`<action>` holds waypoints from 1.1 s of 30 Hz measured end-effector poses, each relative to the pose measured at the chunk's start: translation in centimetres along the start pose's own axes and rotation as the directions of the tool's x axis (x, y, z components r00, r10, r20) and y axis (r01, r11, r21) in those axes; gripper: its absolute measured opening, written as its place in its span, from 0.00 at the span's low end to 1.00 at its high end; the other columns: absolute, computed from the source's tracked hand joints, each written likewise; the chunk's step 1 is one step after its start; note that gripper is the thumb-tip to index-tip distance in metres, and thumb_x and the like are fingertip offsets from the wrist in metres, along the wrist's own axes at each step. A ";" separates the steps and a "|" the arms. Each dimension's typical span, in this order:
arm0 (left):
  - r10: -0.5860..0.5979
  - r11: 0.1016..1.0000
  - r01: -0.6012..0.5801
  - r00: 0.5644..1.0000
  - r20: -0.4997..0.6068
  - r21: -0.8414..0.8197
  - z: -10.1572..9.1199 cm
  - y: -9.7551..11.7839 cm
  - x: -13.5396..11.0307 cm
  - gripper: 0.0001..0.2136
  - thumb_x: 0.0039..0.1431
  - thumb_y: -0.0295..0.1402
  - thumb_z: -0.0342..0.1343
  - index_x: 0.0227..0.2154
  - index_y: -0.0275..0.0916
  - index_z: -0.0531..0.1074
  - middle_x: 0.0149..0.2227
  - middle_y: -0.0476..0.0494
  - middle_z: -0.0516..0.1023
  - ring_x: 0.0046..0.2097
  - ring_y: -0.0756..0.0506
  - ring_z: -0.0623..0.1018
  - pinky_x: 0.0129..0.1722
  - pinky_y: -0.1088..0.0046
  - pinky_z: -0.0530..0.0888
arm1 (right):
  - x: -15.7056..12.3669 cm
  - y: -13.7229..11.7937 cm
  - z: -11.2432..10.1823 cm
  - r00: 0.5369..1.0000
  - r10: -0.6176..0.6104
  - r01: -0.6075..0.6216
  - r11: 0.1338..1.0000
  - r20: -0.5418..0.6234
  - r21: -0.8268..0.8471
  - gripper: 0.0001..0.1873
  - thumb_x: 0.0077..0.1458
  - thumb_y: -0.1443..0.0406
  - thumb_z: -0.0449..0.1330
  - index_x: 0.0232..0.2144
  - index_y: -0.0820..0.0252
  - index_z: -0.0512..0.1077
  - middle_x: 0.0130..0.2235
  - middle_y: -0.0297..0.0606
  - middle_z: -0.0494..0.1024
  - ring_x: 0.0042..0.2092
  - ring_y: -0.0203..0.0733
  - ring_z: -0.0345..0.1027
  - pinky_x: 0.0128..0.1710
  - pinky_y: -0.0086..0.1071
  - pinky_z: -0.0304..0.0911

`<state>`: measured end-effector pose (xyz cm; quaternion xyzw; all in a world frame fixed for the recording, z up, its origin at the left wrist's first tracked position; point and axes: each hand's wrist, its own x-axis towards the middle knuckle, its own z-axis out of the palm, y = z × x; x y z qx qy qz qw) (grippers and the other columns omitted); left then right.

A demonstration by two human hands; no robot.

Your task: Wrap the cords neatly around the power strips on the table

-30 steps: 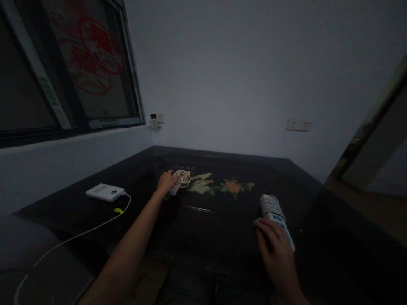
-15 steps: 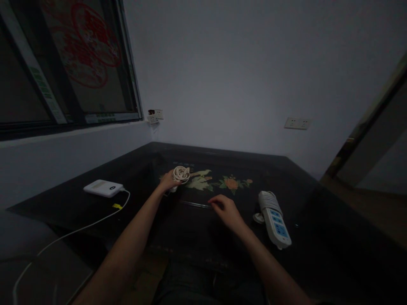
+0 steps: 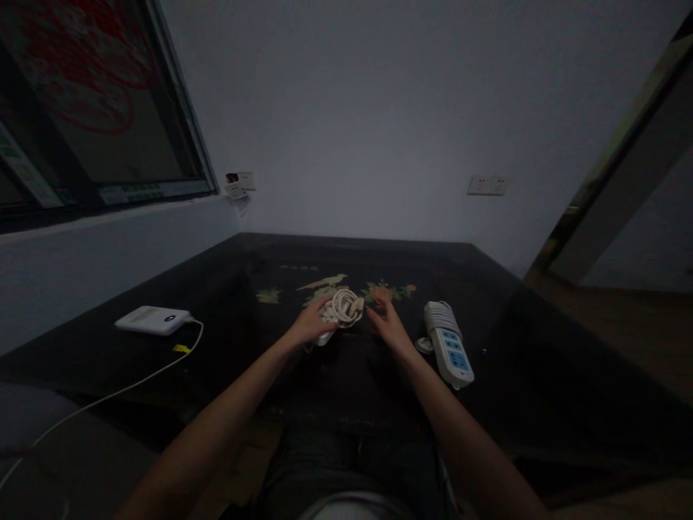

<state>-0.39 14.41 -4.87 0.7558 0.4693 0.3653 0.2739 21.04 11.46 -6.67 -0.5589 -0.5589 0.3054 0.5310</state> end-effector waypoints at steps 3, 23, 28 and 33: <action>0.011 1.000 -0.011 1.000 0.019 0.007 2.0 1.6 -2.7 0.32 0.40 0.29 0.64 0.54 0.39 0.67 0.54 0.38 0.72 0.54 0.38 0.72 0.55 0.59 0.67 | -0.5 -0.1 -0.4 0.998 0.033 -0.032 0.999 0.060 -0.016 0.26 0.51 0.57 0.57 0.51 0.63 0.65 0.43 0.46 0.74 0.35 0.43 0.72 0.26 0.32 0.67; 0.006 0.995 -0.011 0.999 0.043 0.098 4.8 7.5 -14.2 0.25 0.56 0.38 0.55 0.57 0.44 0.63 0.65 0.39 0.55 0.64 0.37 0.58 0.61 0.55 0.59 | -12.8 -0.6 -4.3 0.995 0.048 -0.026 0.969 -0.084 0.246 0.28 0.51 0.60 0.60 0.54 0.57 0.61 0.56 0.48 0.66 0.54 0.48 0.66 0.48 0.40 0.67; -0.014 0.998 0.016 0.999 -0.036 0.060 2.4 7.6 -13.5 0.21 0.59 0.38 0.51 0.54 0.38 0.66 0.60 0.37 0.64 0.61 0.41 0.64 0.60 0.59 0.61 | -13.5 -1.1 -4.4 0.990 0.061 -0.027 0.967 -0.129 0.252 0.28 0.51 0.60 0.60 0.54 0.55 0.61 0.56 0.47 0.65 0.55 0.50 0.63 0.49 0.45 0.67; 0.014 1.000 -0.013 0.998 -0.066 0.014 1.6 7.9 -12.8 0.17 0.59 0.36 0.51 0.49 0.37 0.70 0.53 0.39 0.72 0.56 0.43 0.70 0.57 0.61 0.65 | -13.4 -0.9 -4.5 0.989 0.053 -0.023 0.977 -0.137 0.213 0.26 0.52 0.61 0.59 0.53 0.56 0.62 0.57 0.48 0.64 0.56 0.51 0.62 0.50 0.47 0.67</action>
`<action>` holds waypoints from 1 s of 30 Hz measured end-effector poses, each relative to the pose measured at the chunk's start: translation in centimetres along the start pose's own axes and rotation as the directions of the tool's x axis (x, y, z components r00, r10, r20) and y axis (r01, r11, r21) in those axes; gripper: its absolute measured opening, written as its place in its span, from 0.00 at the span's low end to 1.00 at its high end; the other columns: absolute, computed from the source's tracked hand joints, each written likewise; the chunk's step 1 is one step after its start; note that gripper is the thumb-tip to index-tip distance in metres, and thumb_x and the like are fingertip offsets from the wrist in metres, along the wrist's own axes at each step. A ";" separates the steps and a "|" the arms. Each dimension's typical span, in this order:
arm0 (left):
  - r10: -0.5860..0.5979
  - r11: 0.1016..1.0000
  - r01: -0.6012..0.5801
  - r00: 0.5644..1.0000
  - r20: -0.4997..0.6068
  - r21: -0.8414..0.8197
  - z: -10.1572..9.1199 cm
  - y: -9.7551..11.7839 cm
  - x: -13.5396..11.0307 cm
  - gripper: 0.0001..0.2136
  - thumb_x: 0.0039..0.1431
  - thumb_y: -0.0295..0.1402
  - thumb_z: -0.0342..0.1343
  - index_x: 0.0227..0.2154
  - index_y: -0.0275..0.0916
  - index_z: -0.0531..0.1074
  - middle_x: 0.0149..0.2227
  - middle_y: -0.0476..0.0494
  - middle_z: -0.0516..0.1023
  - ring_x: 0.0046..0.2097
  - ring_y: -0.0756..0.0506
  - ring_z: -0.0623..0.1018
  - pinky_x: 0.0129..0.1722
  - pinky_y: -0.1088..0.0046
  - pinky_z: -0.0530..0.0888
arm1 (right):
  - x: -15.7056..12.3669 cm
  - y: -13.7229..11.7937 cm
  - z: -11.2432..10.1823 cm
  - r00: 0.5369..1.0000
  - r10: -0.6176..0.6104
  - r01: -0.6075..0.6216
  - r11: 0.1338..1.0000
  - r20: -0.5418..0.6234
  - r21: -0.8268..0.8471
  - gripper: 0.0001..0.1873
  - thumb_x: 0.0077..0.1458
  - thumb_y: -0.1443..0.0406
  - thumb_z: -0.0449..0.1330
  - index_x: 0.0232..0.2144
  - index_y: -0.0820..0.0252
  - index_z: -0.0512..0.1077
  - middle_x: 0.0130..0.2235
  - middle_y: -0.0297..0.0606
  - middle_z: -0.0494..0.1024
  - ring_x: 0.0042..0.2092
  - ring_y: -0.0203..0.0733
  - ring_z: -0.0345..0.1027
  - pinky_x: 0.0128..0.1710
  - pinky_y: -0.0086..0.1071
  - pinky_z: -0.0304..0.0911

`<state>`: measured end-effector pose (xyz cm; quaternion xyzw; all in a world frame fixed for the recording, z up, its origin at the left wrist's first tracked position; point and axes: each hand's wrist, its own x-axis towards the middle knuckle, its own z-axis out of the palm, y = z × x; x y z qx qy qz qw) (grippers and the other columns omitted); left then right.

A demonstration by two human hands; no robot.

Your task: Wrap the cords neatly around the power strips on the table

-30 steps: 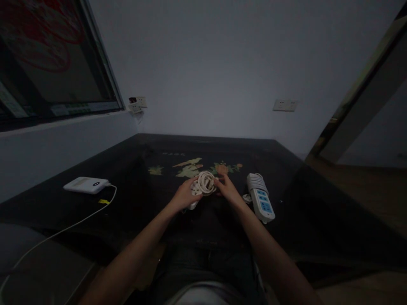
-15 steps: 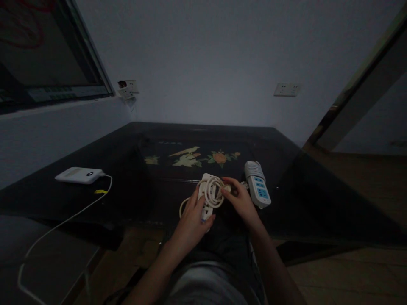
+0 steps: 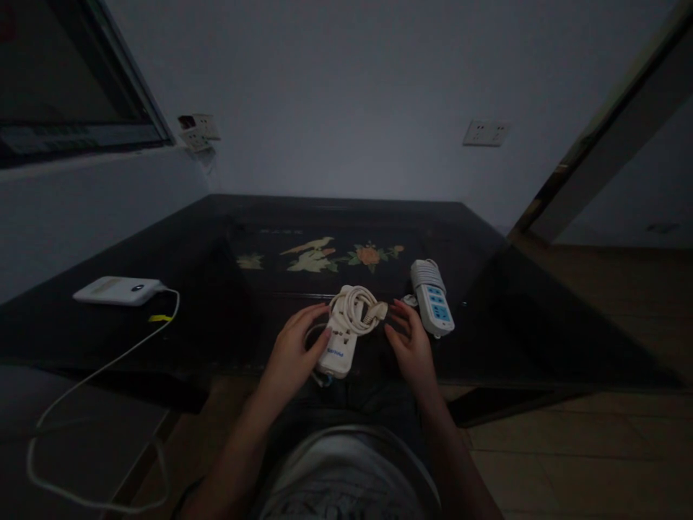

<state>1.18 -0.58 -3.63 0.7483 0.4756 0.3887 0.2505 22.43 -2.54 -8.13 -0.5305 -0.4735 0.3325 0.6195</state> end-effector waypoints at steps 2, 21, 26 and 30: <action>0.014 1.000 -0.014 1.000 0.021 -0.012 0.3 0.1 -0.1 0.16 0.59 0.35 0.51 0.49 0.38 0.70 0.53 0.39 0.72 0.55 0.43 0.70 0.57 0.62 0.65 | 0.0 0.2 -0.1 1.000 -0.002 0.002 1.000 0.000 -0.010 0.25 0.52 0.62 0.58 0.53 0.57 0.62 0.57 0.48 0.64 0.56 0.51 0.62 0.49 0.46 0.67; 0.037 0.954 -0.101 0.974 0.222 0.283 3.3 1.4 3.7 0.10 0.59 0.26 0.48 0.39 0.39 0.73 0.46 0.42 0.75 0.47 0.40 0.71 0.46 0.60 0.67 | 1.2 0.0 0.4 0.992 -0.126 0.123 0.987 -0.021 -0.099 0.13 0.54 0.65 0.56 0.42 0.59 0.71 0.45 0.45 0.74 0.45 0.45 0.70 0.43 0.40 0.70; 0.161 0.979 -0.187 0.955 0.250 0.084 3.2 2.1 4.2 0.11 0.60 0.24 0.46 0.40 0.39 0.72 0.43 0.42 0.76 0.47 0.44 0.73 0.48 0.66 0.69 | 2.0 -0.8 0.6 0.978 -0.208 0.206 0.970 -0.004 -0.129 0.10 0.54 0.66 0.56 0.38 0.59 0.75 0.40 0.43 0.74 0.42 0.44 0.69 0.39 0.37 0.69; 0.239 0.962 -0.268 0.922 0.304 0.058 3.3 2.6 4.5 0.15 0.59 0.22 0.46 0.45 0.41 0.71 0.46 0.41 0.73 0.50 0.44 0.72 0.52 0.66 0.68 | 2.3 -1.3 0.8 0.965 -0.262 0.261 0.949 0.017 -0.175 0.10 0.55 0.65 0.57 0.38 0.59 0.76 0.37 0.41 0.73 0.41 0.44 0.69 0.38 0.35 0.68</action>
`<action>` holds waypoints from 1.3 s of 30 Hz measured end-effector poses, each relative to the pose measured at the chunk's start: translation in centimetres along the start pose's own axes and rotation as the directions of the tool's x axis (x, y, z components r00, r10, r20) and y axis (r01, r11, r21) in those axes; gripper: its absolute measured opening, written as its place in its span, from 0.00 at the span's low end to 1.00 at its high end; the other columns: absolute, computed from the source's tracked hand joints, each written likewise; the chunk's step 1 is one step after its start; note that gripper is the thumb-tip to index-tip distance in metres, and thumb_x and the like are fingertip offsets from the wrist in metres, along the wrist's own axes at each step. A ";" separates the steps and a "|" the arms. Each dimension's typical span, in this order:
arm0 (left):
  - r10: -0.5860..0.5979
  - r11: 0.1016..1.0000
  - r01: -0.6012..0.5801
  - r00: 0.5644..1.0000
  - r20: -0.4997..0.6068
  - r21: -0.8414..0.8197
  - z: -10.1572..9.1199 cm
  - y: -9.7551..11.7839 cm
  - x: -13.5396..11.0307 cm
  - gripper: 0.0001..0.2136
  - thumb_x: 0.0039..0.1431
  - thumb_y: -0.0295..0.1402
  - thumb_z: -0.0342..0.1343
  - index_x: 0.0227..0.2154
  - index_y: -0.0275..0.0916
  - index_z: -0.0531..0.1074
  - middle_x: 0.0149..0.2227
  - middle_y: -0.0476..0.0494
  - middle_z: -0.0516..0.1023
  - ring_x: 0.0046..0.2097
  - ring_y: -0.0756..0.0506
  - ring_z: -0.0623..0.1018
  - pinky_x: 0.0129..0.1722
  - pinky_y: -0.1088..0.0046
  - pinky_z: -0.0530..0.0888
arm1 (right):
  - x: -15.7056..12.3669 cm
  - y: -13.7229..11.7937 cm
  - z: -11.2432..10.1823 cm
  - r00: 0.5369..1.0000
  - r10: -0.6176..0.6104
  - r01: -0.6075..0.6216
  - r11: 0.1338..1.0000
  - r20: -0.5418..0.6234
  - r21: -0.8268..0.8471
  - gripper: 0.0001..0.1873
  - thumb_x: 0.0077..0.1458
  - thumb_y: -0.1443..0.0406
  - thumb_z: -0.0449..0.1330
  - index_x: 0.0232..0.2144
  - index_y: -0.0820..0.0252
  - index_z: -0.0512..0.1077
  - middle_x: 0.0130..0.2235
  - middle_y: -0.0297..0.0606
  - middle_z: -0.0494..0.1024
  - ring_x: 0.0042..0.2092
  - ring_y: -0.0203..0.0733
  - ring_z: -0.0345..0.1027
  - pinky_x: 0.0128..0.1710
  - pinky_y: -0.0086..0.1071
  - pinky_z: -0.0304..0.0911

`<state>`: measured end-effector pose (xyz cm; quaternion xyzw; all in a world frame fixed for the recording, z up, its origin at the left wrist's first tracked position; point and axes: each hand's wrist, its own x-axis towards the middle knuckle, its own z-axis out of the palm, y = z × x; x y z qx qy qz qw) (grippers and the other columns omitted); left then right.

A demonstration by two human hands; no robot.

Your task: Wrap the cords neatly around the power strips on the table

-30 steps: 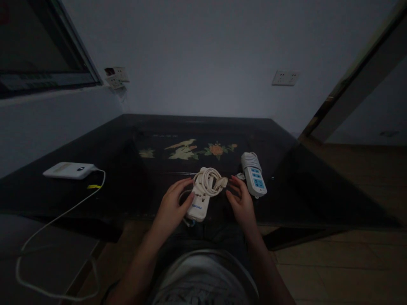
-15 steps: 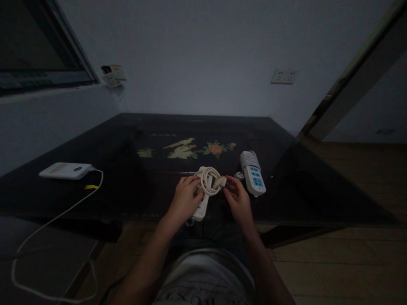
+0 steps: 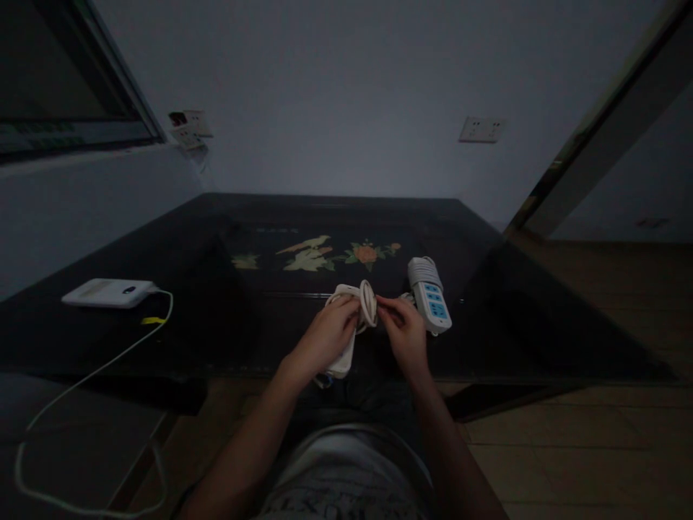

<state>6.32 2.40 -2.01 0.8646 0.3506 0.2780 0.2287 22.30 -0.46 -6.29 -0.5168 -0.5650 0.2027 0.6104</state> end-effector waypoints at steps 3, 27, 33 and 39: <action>0.032 0.998 -0.032 0.999 -0.001 0.050 0.0 0.1 0.4 0.17 0.58 0.22 0.46 0.47 0.41 0.70 0.51 0.40 0.71 0.52 0.44 0.71 0.53 0.66 0.67 | -0.1 -0.3 -0.1 0.999 -0.045 0.046 0.997 0.022 -0.063 0.12 0.59 0.64 0.52 0.38 0.58 0.75 0.37 0.41 0.73 0.41 0.43 0.67 0.41 0.36 0.65; -0.084 0.989 0.089 0.995 -0.047 0.119 0.5 -1.0 1.6 0.06 0.58 0.27 0.51 0.38 0.39 0.69 0.38 0.43 0.75 0.41 0.44 0.74 0.41 0.69 0.69 | -0.2 -1.2 1.5 0.991 -0.131 0.119 0.948 -0.020 -0.295 0.09 0.55 0.68 0.54 0.40 0.59 0.70 0.45 0.45 0.69 0.48 0.46 0.64 0.50 0.41 0.61; -0.119 0.990 0.121 0.992 -0.040 0.067 0.4 -1.2 1.4 0.05 0.59 0.32 0.51 0.37 0.40 0.69 0.38 0.44 0.76 0.40 0.44 0.75 0.39 0.71 0.70 | 0.1 -1.0 1.5 0.989 -0.124 0.099 0.958 -0.076 -0.270 0.08 0.56 0.66 0.52 0.39 0.58 0.68 0.42 0.44 0.71 0.46 0.46 0.65 0.47 0.41 0.62; -0.100 0.990 0.103 0.994 -0.036 0.098 0.5 -1.0 1.0 0.11 0.59 0.27 0.49 0.44 0.41 0.67 0.39 0.43 0.75 0.41 0.44 0.75 0.41 0.69 0.70 | -0.5 -1.2 1.2 0.984 -0.173 0.174 0.924 0.032 -0.342 0.11 0.54 0.67 0.55 0.42 0.57 0.68 0.45 0.44 0.71 0.49 0.48 0.64 0.50 0.43 0.61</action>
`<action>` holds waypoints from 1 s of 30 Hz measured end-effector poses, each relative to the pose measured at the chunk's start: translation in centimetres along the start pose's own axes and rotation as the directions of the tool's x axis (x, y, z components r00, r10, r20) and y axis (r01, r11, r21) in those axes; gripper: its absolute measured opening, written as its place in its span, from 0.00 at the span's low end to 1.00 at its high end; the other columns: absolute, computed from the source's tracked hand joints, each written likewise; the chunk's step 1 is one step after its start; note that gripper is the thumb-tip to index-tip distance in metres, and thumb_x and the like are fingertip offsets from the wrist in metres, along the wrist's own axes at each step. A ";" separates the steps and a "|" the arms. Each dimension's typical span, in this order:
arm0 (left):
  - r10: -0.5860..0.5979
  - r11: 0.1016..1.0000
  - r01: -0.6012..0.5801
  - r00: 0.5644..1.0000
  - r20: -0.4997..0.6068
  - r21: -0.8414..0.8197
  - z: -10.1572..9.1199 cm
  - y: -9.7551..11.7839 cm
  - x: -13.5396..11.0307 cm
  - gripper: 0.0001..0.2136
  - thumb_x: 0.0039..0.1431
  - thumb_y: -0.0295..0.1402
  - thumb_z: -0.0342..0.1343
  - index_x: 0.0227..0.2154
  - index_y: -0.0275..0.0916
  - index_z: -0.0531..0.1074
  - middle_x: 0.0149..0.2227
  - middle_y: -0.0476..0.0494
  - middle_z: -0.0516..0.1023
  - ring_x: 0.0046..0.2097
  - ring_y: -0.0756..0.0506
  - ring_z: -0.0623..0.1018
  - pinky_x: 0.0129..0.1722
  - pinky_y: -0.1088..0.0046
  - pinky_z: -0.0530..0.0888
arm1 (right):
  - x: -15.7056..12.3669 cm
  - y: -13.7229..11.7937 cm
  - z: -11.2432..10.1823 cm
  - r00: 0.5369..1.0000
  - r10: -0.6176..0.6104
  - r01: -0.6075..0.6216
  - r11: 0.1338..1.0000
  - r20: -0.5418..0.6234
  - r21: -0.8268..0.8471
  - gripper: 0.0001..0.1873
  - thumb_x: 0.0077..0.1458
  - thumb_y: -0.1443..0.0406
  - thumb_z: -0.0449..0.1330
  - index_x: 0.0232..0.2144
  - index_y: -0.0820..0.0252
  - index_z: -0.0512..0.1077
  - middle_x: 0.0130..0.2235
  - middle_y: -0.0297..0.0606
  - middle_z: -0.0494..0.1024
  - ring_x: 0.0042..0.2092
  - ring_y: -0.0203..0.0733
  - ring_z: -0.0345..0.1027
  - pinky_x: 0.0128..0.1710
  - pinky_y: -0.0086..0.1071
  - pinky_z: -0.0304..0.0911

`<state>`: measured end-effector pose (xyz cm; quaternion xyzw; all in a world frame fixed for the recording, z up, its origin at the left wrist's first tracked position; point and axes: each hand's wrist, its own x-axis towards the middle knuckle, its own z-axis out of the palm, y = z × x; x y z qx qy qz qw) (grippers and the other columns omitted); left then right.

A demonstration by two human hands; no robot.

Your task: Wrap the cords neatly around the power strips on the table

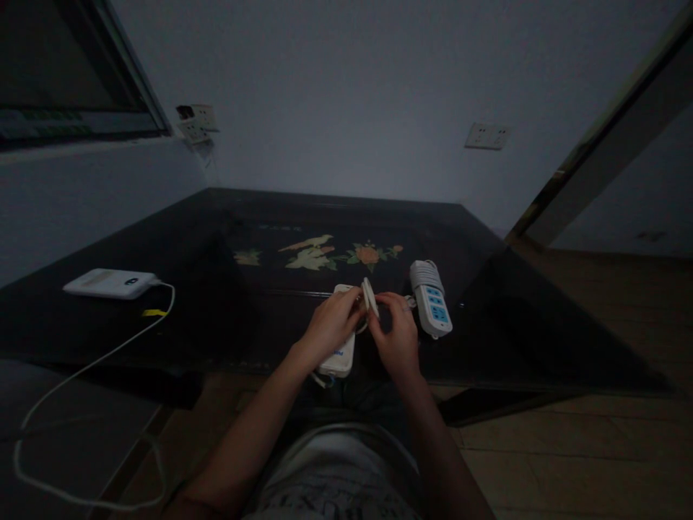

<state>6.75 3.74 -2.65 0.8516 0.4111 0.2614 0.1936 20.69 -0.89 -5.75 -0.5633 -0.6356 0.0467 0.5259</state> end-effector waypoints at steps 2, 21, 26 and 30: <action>0.011 0.999 -0.010 1.000 -0.004 0.035 0.0 0.2 -0.2 0.14 0.58 0.25 0.48 0.47 0.40 0.66 0.43 0.41 0.75 0.45 0.44 0.74 0.45 0.67 0.70 | -0.2 -0.2 0.0 1.000 -0.014 0.014 0.999 0.000 -0.032 0.13 0.53 0.66 0.56 0.43 0.56 0.68 0.47 0.45 0.71 0.50 0.49 0.64 0.51 0.44 0.60; -0.037 0.975 0.025 0.998 -0.051 -0.222 0.3 -1.6 -0.4 0.18 0.58 0.31 0.52 0.53 0.43 0.67 0.44 0.43 0.76 0.44 0.45 0.75 0.44 0.69 0.71 | 1.2 0.1 0.3 0.987 0.158 -0.158 0.987 -0.003 -0.023 0.11 0.58 0.63 0.52 0.41 0.58 0.71 0.36 0.41 0.78 0.35 0.45 0.70 0.35 0.35 0.62; -0.041 0.926 0.029 0.999 -0.023 -0.377 0.0 -1.5 -1.0 0.18 0.57 0.28 0.53 0.51 0.42 0.66 0.42 0.45 0.76 0.42 0.46 0.76 0.43 0.71 0.71 | 1.4 0.1 0.2 0.986 0.166 -0.166 0.985 -0.011 -0.044 0.14 0.60 0.63 0.50 0.42 0.60 0.72 0.38 0.43 0.78 0.37 0.48 0.72 0.37 0.36 0.62; 0.050 0.879 -0.049 0.999 -0.011 -0.475 -0.8 -0.9 -1.8 0.17 0.54 0.23 0.53 0.48 0.42 0.68 0.42 0.49 0.76 0.45 0.47 0.75 0.46 0.74 0.69 | 1.7 0.4 0.2 0.976 0.217 -0.216 0.976 0.036 -0.010 0.13 0.59 0.63 0.52 0.42 0.62 0.72 0.35 0.43 0.78 0.35 0.48 0.72 0.34 0.35 0.62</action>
